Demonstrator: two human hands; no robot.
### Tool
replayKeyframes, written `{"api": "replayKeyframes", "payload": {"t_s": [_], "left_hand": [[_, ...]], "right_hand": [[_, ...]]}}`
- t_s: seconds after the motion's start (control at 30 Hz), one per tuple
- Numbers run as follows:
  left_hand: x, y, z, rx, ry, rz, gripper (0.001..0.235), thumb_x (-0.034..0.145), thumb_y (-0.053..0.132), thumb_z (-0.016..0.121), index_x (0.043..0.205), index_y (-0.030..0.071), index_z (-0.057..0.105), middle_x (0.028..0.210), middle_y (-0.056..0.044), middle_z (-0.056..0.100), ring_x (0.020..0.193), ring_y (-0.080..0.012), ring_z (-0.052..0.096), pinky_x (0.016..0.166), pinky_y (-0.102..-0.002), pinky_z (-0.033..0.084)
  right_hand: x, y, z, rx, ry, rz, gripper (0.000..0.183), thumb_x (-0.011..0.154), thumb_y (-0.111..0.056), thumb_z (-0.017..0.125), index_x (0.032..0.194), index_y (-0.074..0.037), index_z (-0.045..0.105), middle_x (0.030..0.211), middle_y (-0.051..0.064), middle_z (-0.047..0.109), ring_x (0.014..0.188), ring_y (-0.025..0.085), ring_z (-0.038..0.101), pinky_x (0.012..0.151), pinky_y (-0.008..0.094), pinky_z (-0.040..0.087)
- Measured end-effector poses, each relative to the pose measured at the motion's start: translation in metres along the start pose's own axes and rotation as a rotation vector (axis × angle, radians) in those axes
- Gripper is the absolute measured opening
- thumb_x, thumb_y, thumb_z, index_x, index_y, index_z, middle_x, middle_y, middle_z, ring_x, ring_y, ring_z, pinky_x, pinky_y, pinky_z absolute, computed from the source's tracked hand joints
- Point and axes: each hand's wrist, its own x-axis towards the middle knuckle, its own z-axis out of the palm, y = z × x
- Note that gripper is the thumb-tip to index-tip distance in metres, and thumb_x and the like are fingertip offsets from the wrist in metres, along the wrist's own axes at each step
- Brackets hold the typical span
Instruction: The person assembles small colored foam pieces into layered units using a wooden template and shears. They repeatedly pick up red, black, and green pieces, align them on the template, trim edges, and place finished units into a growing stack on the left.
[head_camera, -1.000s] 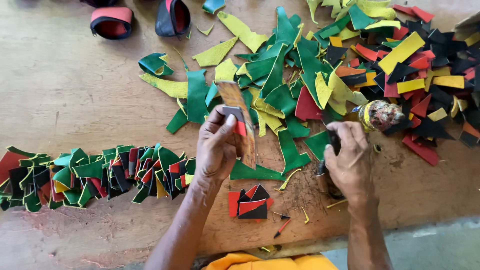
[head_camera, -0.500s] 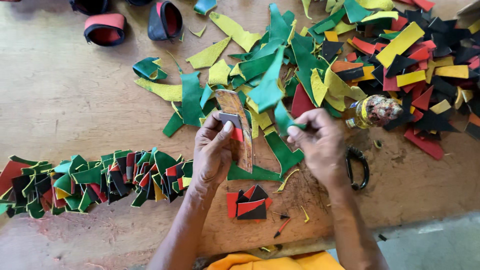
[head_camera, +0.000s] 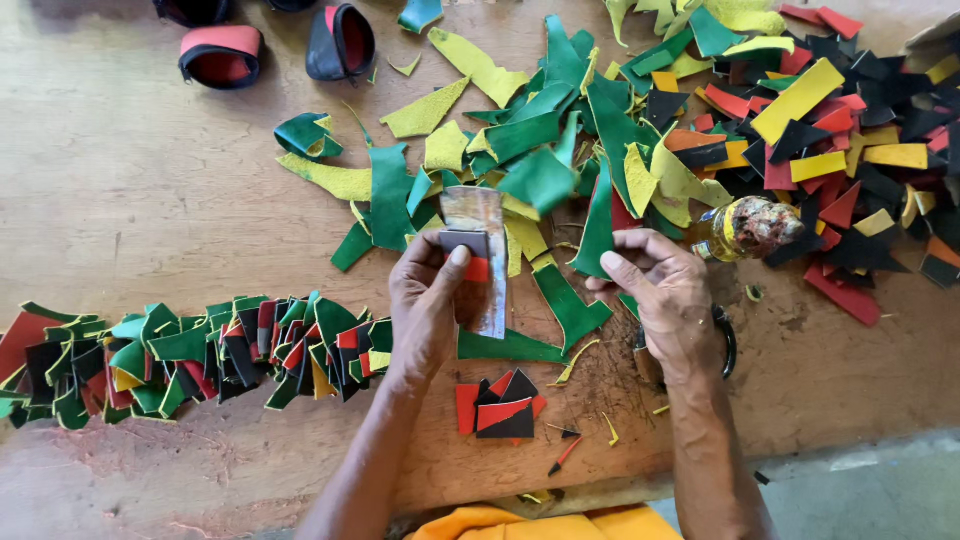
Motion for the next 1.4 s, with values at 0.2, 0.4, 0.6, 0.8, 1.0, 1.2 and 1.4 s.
{"api": "replayKeyframes", "payload": {"t_s": [0.2, 0.4, 0.6, 0.8, 1.0, 1.2, 1.4], "left_hand": [[0.002, -0.002, -0.003, 0.371, 0.023, 0.093, 0.015, 0.101, 0.008, 0.068, 0.114, 0.0, 0.066, 0.103, -0.001, 0.072, 0.092, -0.0053, 0.065, 0.084, -0.022, 0.054], [0.002, -0.006, -0.007, 0.366, 0.06, 0.066, 0.015, 0.101, 0.009, 0.067, 0.113, 0.001, 0.067, 0.099, 0.0, 0.073, 0.087, -0.0042, 0.065, 0.08, -0.021, 0.055], [0.001, -0.009, -0.013, 0.242, 0.107, -0.088, 0.017, 0.105, 0.009, 0.07, 0.117, -0.003, 0.07, 0.083, -0.006, 0.065, 0.06, -0.0118, 0.049, 0.051, -0.028, 0.039], [0.003, -0.002, -0.005, 0.341, 0.068, 0.007, 0.019, 0.096, 0.009, 0.07, 0.114, 0.0, 0.07, 0.099, -0.001, 0.074, 0.087, -0.0061, 0.067, 0.079, -0.024, 0.058], [0.002, 0.002, -0.005, 0.376, 0.023, 0.009, 0.019, 0.097, 0.009, 0.069, 0.113, -0.001, 0.071, 0.101, -0.003, 0.075, 0.089, -0.0067, 0.067, 0.082, -0.023, 0.057], [0.004, -0.001, -0.004, 0.406, 0.036, 0.019, 0.018, 0.097, 0.008, 0.07, 0.112, -0.002, 0.071, 0.101, -0.005, 0.076, 0.09, -0.0072, 0.067, 0.084, -0.023, 0.055], [0.004, 0.002, -0.004, 0.484, 0.025, -0.005, 0.021, 0.096, 0.009, 0.07, 0.113, -0.002, 0.071, 0.1, -0.005, 0.076, 0.088, -0.0079, 0.067, 0.081, -0.024, 0.055]], "right_hand": [[0.01, 0.017, 0.008, 0.129, -0.117, 0.058, 0.023, 0.096, -0.003, 0.068, 0.118, 0.003, 0.066, 0.101, 0.01, 0.075, 0.087, 0.016, 0.073, 0.075, 0.03, 0.062], [0.021, 0.021, 0.022, 0.215, -0.186, 0.045, 0.027, 0.093, 0.003, 0.068, 0.12, 0.002, 0.064, 0.109, 0.012, 0.071, 0.093, 0.018, 0.072, 0.082, 0.033, 0.064], [0.028, 0.002, 0.02, 0.333, -0.334, -0.101, 0.034, 0.091, 0.008, 0.068, 0.124, -0.002, 0.063, 0.111, 0.007, 0.066, 0.089, 0.009, 0.062, 0.074, 0.023, 0.055], [0.041, -0.003, 0.028, 0.101, -0.374, -0.082, 0.034, 0.092, 0.005, 0.071, 0.125, 0.0, 0.068, 0.102, 0.004, 0.066, 0.086, 0.008, 0.059, 0.074, 0.022, 0.052], [0.044, 0.014, 0.043, -0.25, -0.268, -0.199, 0.036, 0.088, 0.002, 0.08, 0.123, -0.002, 0.071, 0.104, 0.002, 0.069, 0.095, 0.007, 0.064, 0.086, 0.022, 0.057], [0.044, 0.016, 0.051, -0.242, -0.221, -0.168, 0.038, 0.085, -0.001, 0.081, 0.121, 0.0, 0.069, 0.107, 0.004, 0.072, 0.097, 0.008, 0.068, 0.087, 0.022, 0.06], [0.043, 0.022, 0.054, -0.123, -0.163, -0.159, 0.032, 0.085, 0.003, 0.081, 0.115, 0.0, 0.07, 0.104, 0.006, 0.075, 0.093, 0.009, 0.07, 0.084, 0.024, 0.061]]}}
